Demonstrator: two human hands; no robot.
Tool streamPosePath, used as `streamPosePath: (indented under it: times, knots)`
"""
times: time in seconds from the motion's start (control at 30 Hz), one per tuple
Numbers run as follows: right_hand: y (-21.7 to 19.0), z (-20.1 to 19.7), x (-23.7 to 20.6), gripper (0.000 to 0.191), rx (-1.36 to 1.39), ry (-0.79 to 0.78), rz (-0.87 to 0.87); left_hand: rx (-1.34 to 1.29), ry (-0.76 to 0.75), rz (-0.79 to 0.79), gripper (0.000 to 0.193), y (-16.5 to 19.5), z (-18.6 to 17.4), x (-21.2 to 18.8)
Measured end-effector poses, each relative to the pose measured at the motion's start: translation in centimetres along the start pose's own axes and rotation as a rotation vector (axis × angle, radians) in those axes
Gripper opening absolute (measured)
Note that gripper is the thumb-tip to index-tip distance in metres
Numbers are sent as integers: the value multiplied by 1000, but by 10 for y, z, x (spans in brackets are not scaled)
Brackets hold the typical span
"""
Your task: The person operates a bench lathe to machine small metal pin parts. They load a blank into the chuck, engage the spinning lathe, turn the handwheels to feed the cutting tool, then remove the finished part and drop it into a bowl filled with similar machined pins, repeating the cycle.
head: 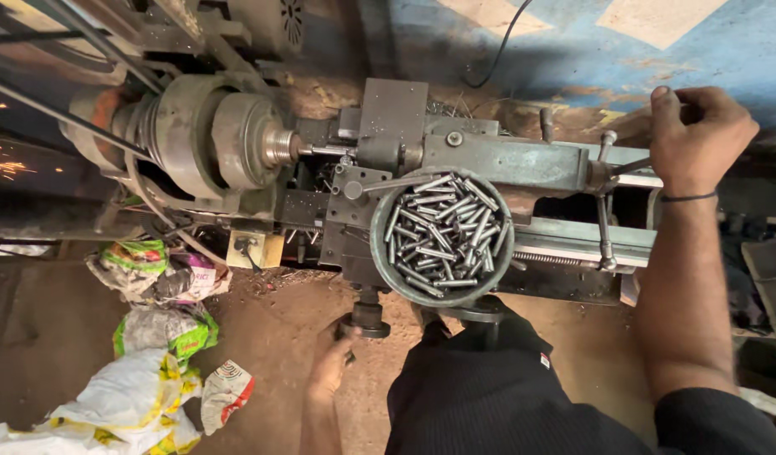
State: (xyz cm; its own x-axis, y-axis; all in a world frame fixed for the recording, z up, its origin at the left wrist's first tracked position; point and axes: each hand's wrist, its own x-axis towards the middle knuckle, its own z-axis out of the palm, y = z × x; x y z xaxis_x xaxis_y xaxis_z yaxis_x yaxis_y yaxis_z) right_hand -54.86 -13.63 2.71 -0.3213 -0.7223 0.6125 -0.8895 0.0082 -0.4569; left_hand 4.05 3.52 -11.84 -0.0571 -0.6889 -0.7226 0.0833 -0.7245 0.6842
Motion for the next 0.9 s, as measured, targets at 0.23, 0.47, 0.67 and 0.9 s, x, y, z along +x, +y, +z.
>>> streamPosePath:
  times: [0.23, 0.47, 0.67, 0.9]
  knots:
    - [-7, 0, 1, 14, 3, 23, -28, 768, 356, 121, 68, 18, 32, -21]
    - [-11, -2, 3, 14, -1, 2, 19, 736, 581, 374, 90, -15, 26, 6]
    - [-9, -7, -7, 26, 625, -60, 238, 135, 371, 268, 74, -52, 59, 25]
    - [11, -8, -115, 29, 548, -77, 331, -14, 855, 428, 57, -38, 21, 34]
